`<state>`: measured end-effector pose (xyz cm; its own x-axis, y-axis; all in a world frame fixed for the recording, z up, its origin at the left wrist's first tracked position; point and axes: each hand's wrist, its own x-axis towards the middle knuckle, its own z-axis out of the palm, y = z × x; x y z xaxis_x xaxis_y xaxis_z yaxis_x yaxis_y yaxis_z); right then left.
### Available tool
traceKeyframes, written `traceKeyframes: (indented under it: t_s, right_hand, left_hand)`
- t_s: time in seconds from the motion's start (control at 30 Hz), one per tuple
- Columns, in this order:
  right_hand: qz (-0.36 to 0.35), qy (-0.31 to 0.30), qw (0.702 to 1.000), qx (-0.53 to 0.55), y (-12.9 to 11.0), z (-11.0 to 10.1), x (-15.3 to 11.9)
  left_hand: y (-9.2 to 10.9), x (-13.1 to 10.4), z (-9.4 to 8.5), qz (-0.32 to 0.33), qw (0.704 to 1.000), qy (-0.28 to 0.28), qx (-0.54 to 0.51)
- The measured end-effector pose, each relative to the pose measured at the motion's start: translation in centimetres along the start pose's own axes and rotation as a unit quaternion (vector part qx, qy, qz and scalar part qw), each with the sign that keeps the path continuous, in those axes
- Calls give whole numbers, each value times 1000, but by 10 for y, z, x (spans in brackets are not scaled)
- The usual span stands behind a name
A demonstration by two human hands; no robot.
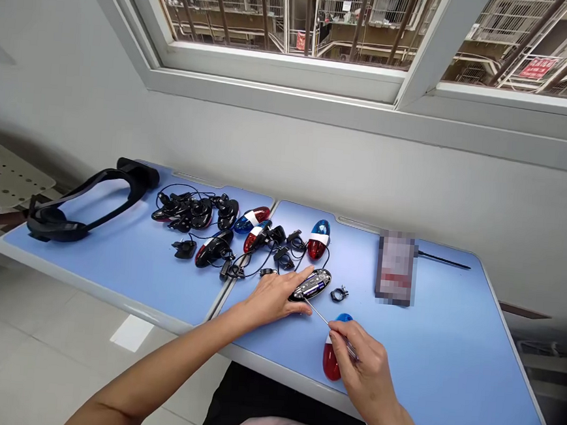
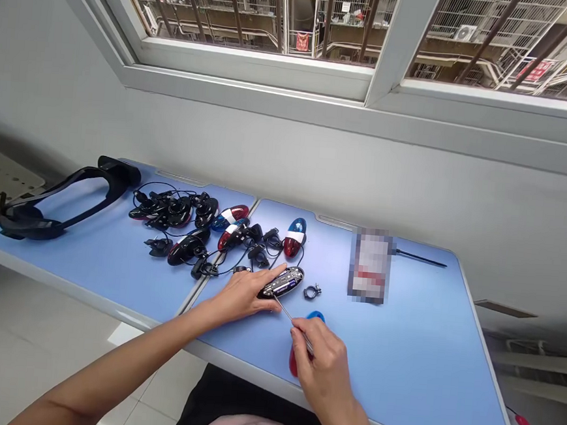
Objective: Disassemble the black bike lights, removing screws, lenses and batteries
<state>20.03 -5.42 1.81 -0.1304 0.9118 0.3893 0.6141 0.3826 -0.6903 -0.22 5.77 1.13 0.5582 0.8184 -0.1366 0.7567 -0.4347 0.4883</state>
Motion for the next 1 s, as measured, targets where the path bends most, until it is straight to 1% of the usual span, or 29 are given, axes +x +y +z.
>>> traceKeyframes:
  t_s: [0.17,0.27,0.4,0.5,0.57,0.8,1.0]
  right_hand:
    - [-11,8,1000,-23,-3,11,1]
    - [-16,32,999,-39,-4,19,-5]
    - [-68,78,984,-146,-6,31,-16]
    - [-83,97,968,-217,-5,37,-20]
    - [-88,108,961,-237,-3,39,-21]
    - [-84,124,961,-231,0,47,-23]
    - [-46,140,966,-212,-9,45,-20]
  left_hand:
    - [-1,0,3,-4,1000,5,11]
    - [-1,1,4,-9,1000,9,7]
    - [-1,2,5,-15,1000,19,8]
    - [1,3,6,-13,1000,18,15]
    - [4,3,6,-17,999,19,30]
    - [6,4,4,-30,998,21,53]
    - [7,3,6,-30,997,33,58]
